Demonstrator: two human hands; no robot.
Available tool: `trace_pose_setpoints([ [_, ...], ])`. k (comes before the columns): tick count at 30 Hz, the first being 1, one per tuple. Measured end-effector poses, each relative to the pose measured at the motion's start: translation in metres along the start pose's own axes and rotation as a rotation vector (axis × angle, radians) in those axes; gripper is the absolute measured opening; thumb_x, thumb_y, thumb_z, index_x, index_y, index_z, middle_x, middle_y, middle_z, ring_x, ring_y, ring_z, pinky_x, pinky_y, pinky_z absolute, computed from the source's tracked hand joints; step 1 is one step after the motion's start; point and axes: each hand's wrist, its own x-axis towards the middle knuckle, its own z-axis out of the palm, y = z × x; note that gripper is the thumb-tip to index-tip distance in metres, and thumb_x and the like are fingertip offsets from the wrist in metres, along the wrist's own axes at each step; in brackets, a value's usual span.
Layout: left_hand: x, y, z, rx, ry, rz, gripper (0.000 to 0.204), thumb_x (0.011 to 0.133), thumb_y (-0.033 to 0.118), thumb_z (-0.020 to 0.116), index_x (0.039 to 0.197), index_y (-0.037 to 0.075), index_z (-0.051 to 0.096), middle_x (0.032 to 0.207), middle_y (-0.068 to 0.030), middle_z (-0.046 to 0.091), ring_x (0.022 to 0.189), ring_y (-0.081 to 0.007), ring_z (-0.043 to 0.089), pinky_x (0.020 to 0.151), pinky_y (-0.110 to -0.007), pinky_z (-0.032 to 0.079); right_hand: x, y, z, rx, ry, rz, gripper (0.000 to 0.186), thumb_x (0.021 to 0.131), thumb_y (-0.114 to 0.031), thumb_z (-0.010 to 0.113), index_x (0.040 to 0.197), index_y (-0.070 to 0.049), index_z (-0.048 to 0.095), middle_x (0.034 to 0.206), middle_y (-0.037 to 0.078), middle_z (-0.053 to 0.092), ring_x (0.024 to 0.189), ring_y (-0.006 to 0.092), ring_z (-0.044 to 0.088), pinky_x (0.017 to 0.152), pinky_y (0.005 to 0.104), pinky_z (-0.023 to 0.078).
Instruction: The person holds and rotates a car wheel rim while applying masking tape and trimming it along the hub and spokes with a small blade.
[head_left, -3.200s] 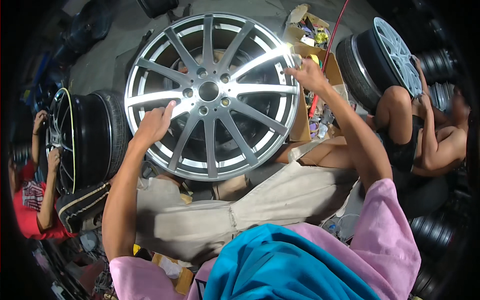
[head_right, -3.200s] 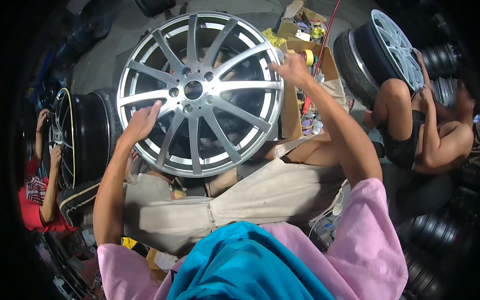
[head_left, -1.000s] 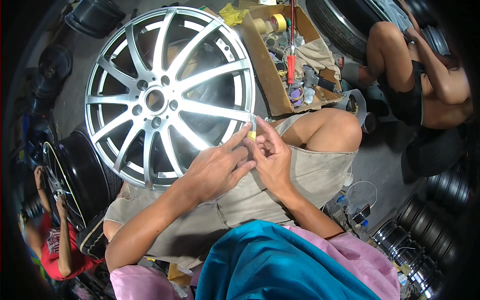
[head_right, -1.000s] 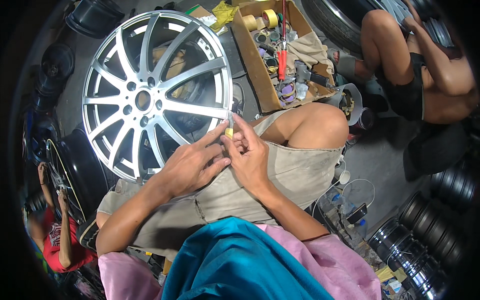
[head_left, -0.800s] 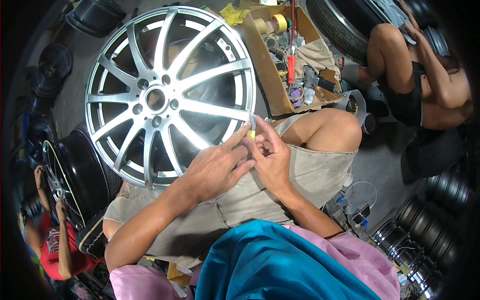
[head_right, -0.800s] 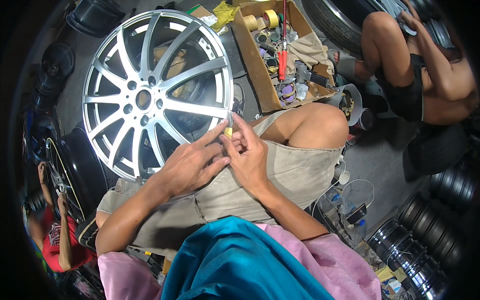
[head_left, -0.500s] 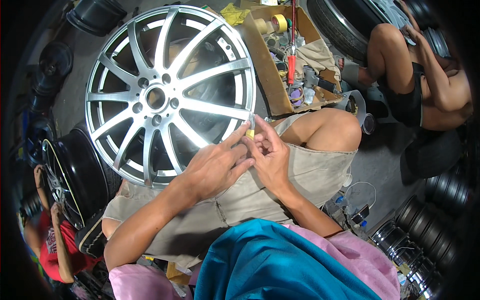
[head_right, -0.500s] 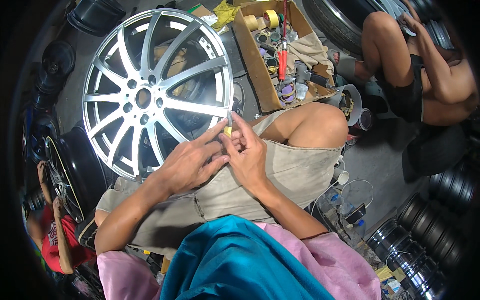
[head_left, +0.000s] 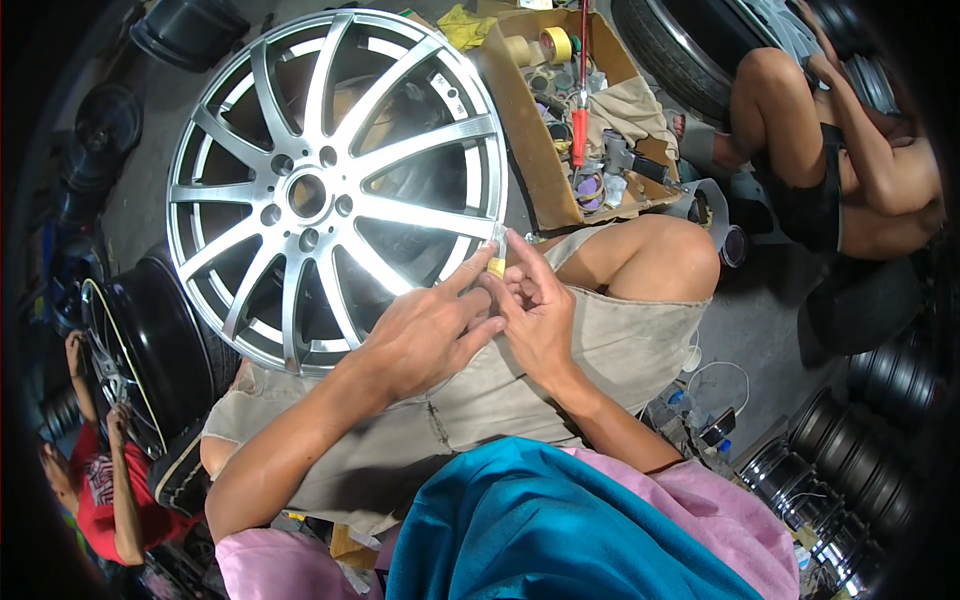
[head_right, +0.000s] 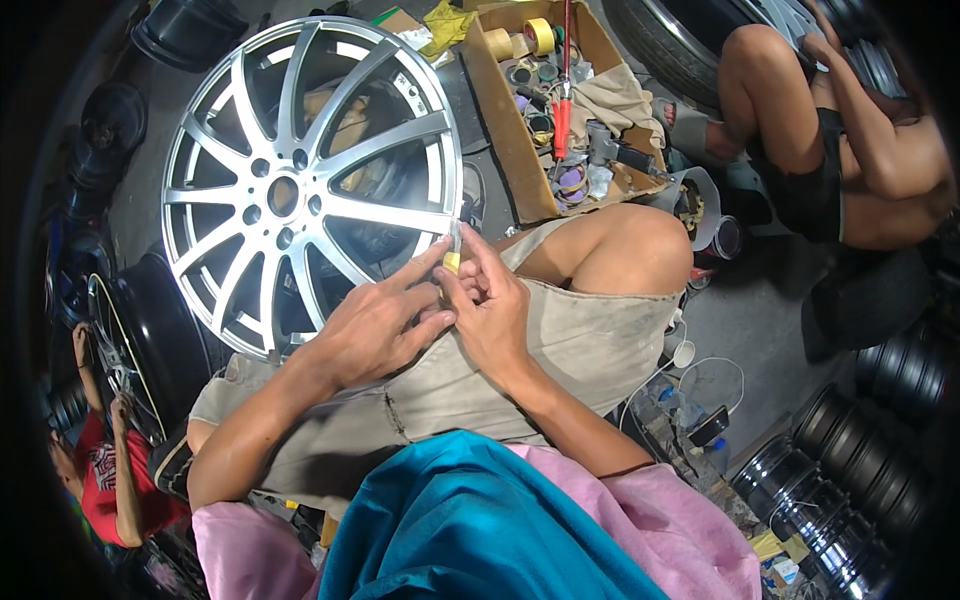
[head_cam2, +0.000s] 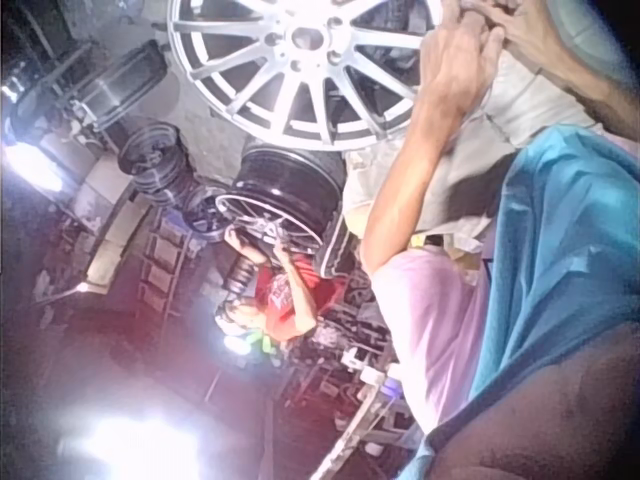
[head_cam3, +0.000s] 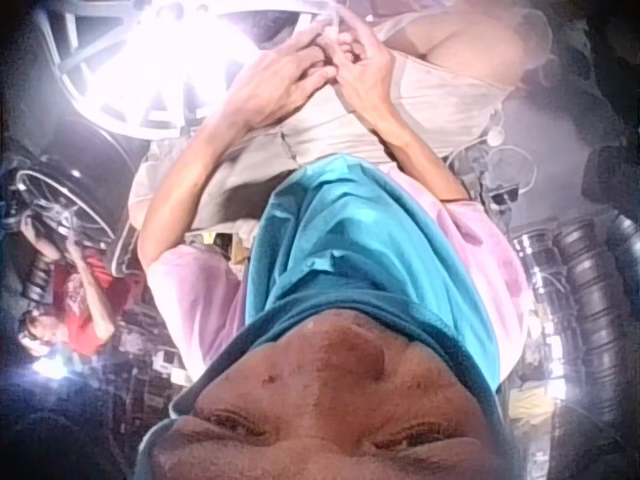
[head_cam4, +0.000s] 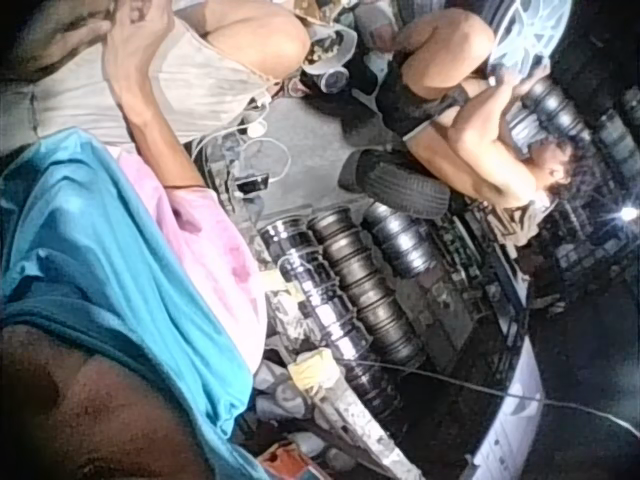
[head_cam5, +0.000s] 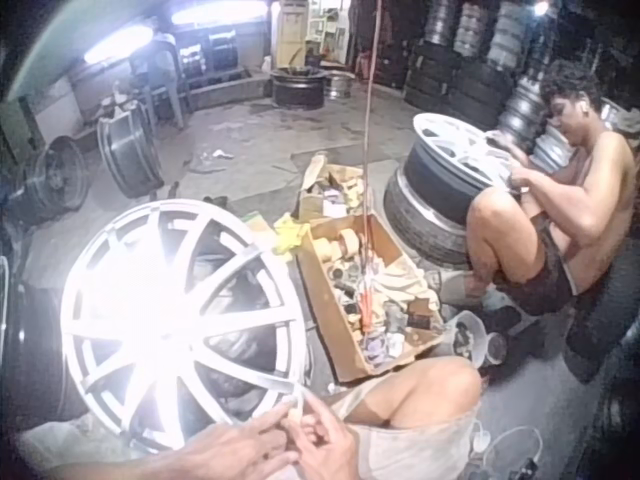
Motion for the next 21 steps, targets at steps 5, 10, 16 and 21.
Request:
trace_pose_setpoints([
  [5, -0.0015, -0.001, -0.0011, -0.004, -0.007, -0.019, 0.028, 0.106, 0.028, 0.072, 0.11, 0.0, 0.072, 0.168, -0.0266, 0.047, 0.101, -0.0529, 0.073, 0.089, -0.055, 0.061, 0.0008, -0.0024, -0.0002, -0.069, -0.021, 0.002, 0.061, 0.1, 0.003, 0.077, 0.157, 0.0, 0.058, 0.088, 0.0, 0.07, 0.076, 0.0036, 0.063, 0.068, 0.0228, 0.053],
  [10, -0.0034, -0.002, -0.0015, 0.017, 0.0, 0.01, 0.032, 0.107, 0.028, 0.07, 0.118, -0.002, 0.071, 0.167, -0.0313, 0.045, 0.096, -0.0514, 0.075, 0.091, -0.058, 0.059, 0.0035, -0.0035, 0.0007, -0.027, -0.031, 0.029, 0.061, 0.099, 0.003, 0.078, 0.157, -0.001, 0.059, 0.089, -0.001, 0.069, 0.075, 0.0029, 0.06, 0.068, 0.0221, 0.052],
  [16, -0.0046, 0.0003, -0.0045, 0.039, -0.004, -0.054, 0.028, 0.107, 0.028, 0.071, 0.106, 0.0, 0.072, 0.167, -0.0284, 0.047, 0.099, -0.0522, 0.073, 0.088, -0.055, 0.061, 0.0081, 0.0021, 0.0, -0.076, -0.05, -0.029, 0.06, 0.1, 0.002, 0.078, 0.157, -0.001, 0.061, 0.089, -0.001, 0.067, 0.076, 0.0026, 0.059, 0.068, 0.0219, 0.051],
  [21, -0.0047, -0.0011, -0.0016, 0.041, -0.012, -0.023, 0.028, 0.107, 0.027, 0.071, 0.104, -0.001, 0.071, 0.167, -0.03, 0.046, 0.096, -0.0529, 0.073, 0.087, -0.055, 0.06, 0.0036, -0.0026, 0.0012, 0.011, -0.015, 0.067, 0.06, 0.1, 0.001, 0.078, 0.157, -0.001, 0.06, 0.089, -0.002, 0.067, 0.076, 0.0027, 0.059, 0.067, 0.0224, 0.051],
])
